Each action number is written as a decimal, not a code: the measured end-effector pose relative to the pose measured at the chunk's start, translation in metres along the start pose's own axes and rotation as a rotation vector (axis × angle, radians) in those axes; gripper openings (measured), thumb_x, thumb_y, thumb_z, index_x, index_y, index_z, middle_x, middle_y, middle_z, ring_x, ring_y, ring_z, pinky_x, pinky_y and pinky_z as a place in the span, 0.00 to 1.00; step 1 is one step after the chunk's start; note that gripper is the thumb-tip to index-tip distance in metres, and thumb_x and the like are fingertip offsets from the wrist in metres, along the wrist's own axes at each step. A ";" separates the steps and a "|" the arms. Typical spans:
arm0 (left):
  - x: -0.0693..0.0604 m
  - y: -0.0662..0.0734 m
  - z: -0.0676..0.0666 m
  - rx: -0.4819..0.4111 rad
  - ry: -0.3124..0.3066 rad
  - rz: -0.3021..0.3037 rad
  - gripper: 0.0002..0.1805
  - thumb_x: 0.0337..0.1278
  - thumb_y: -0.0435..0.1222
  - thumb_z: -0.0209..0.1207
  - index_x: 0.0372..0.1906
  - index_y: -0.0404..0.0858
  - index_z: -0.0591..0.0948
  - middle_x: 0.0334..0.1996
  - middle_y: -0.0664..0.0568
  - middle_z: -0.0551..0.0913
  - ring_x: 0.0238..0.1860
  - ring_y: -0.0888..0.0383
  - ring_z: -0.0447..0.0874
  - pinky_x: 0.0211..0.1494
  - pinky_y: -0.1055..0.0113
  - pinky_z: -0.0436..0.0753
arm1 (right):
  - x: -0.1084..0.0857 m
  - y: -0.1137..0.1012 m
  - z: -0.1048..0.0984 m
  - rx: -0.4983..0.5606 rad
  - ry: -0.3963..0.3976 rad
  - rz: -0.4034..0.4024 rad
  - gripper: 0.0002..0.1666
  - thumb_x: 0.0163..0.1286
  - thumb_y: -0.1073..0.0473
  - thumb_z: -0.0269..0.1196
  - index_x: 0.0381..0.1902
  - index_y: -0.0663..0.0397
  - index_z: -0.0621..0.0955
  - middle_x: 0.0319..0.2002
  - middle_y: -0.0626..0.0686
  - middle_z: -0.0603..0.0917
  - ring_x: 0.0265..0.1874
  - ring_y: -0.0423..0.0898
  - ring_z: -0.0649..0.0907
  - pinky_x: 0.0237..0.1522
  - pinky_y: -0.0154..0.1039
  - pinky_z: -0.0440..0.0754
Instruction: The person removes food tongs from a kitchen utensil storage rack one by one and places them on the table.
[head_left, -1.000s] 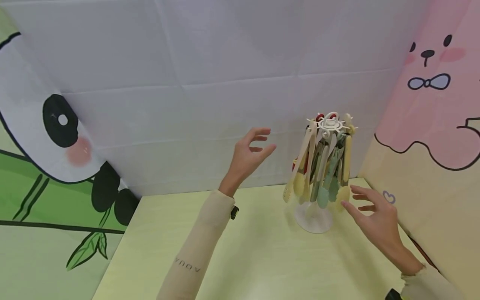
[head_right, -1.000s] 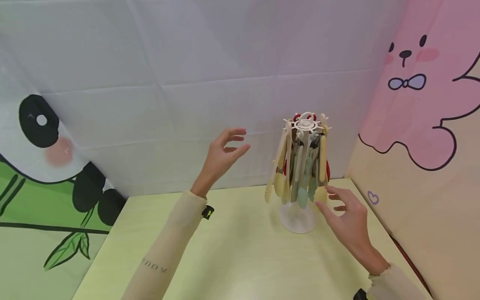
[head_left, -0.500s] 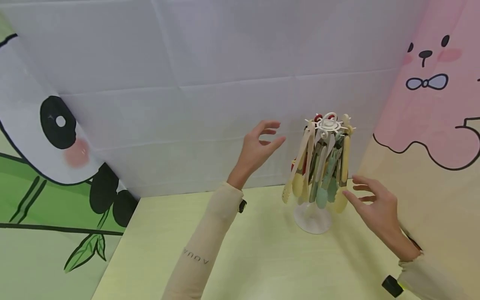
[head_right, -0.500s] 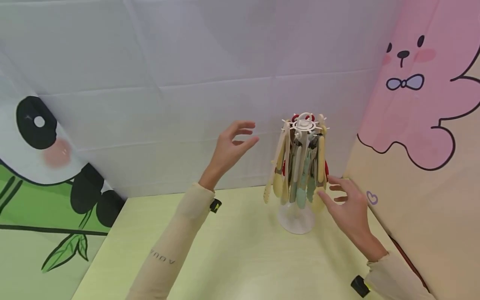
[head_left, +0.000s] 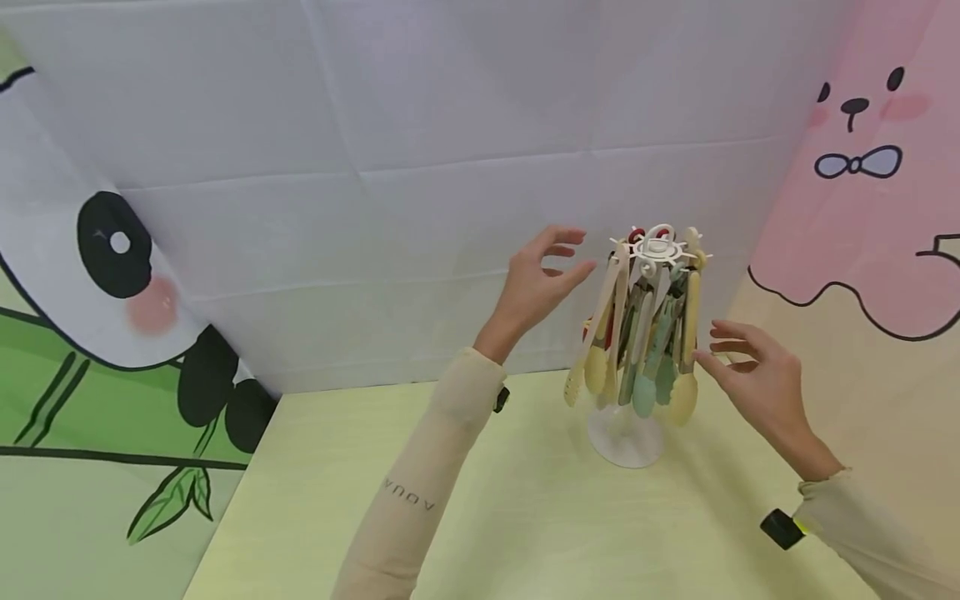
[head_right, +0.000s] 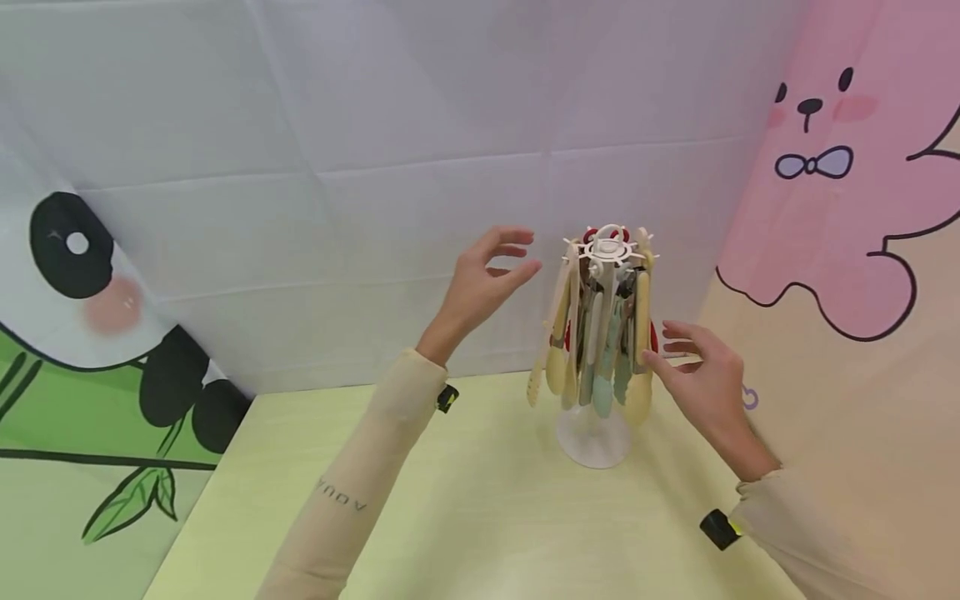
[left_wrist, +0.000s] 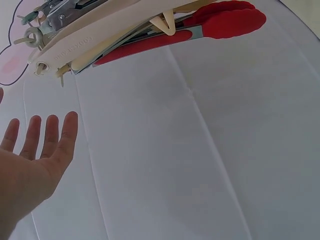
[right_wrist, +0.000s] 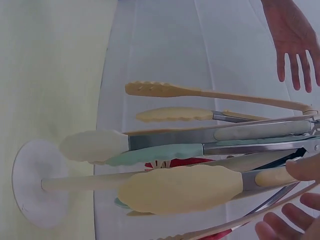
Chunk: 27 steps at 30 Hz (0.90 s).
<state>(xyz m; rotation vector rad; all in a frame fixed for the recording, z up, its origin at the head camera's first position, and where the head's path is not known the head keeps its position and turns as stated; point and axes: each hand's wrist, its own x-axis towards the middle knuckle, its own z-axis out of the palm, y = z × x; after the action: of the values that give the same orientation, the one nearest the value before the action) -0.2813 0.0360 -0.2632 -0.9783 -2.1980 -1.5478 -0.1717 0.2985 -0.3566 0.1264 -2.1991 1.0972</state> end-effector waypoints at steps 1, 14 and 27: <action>0.002 0.000 0.001 0.009 -0.002 0.005 0.21 0.57 0.42 0.63 0.55 0.45 0.76 0.51 0.57 0.78 0.49 0.64 0.76 0.47 0.70 0.77 | 0.001 0.000 0.000 0.002 -0.008 0.002 0.26 0.56 0.62 0.70 0.54 0.59 0.79 0.45 0.58 0.82 0.37 0.29 0.79 0.34 0.17 0.73; 0.025 0.008 0.021 0.031 -0.047 -0.016 0.19 0.59 0.44 0.61 0.54 0.45 0.77 0.50 0.57 0.78 0.50 0.58 0.76 0.46 0.73 0.77 | 0.015 0.005 -0.003 0.033 -0.090 0.047 0.24 0.59 0.59 0.69 0.53 0.57 0.79 0.45 0.53 0.82 0.36 0.26 0.79 0.34 0.20 0.75; 0.037 0.020 0.035 0.056 -0.069 -0.033 0.16 0.60 0.43 0.61 0.51 0.45 0.79 0.48 0.57 0.79 0.47 0.59 0.77 0.44 0.74 0.76 | 0.028 0.010 -0.004 0.036 -0.161 0.096 0.25 0.62 0.54 0.66 0.57 0.55 0.78 0.44 0.41 0.79 0.38 0.27 0.78 0.35 0.20 0.75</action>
<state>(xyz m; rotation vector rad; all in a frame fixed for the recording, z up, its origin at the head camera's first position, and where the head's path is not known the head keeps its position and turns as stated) -0.2900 0.0857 -0.2414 -0.9971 -2.3024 -1.4785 -0.1950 0.3140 -0.3448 0.1301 -2.3494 1.2174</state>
